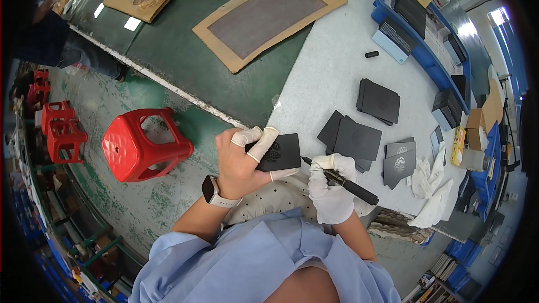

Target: The person marks black rectangular electronic components with a black marker, then wipes them with a white cloth. The person handles the components one by one, turning them over to inspect different sides and stacking them on the table.

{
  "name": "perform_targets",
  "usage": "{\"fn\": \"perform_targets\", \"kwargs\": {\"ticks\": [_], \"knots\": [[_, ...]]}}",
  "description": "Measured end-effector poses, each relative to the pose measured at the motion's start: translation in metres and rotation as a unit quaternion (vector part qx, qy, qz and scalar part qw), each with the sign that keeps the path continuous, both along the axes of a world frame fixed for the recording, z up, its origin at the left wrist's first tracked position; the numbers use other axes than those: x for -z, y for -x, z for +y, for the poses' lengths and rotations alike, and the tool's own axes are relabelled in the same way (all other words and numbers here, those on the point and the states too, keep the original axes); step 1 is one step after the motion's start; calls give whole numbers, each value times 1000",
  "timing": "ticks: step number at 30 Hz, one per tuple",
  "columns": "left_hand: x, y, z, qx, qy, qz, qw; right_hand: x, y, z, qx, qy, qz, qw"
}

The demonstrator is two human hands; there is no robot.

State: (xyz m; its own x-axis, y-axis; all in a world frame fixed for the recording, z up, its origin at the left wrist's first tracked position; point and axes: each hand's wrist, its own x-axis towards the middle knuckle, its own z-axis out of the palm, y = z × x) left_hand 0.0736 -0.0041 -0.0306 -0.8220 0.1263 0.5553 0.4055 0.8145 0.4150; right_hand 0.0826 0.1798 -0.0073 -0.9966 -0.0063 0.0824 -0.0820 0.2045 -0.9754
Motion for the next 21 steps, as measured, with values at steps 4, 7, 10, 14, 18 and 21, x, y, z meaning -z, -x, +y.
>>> {"fn": "perform_targets", "kwargs": {"ticks": [4,7,10,14,18,21], "knots": [[3,-3,1,-5,-11,-21,1000,4,-1,-6,29,0,34,999],[3,-3,0,-4,-8,-19,1000,4,0,2,-13,-5,22,1000],[3,-2,0,-1,-11,-18,1000,7,-4,5,-9,25,-5,1000],[3,-3,0,-3,-12,-22,1000,7,-3,7,-61,-49,77,994],[3,-2,0,1,-13,-17,1000,9,-3,7,-63,-54,71,994],[1,-2,1,-3,-4,-13,1000,12,-3,4,-41,-66,74,994]]}}
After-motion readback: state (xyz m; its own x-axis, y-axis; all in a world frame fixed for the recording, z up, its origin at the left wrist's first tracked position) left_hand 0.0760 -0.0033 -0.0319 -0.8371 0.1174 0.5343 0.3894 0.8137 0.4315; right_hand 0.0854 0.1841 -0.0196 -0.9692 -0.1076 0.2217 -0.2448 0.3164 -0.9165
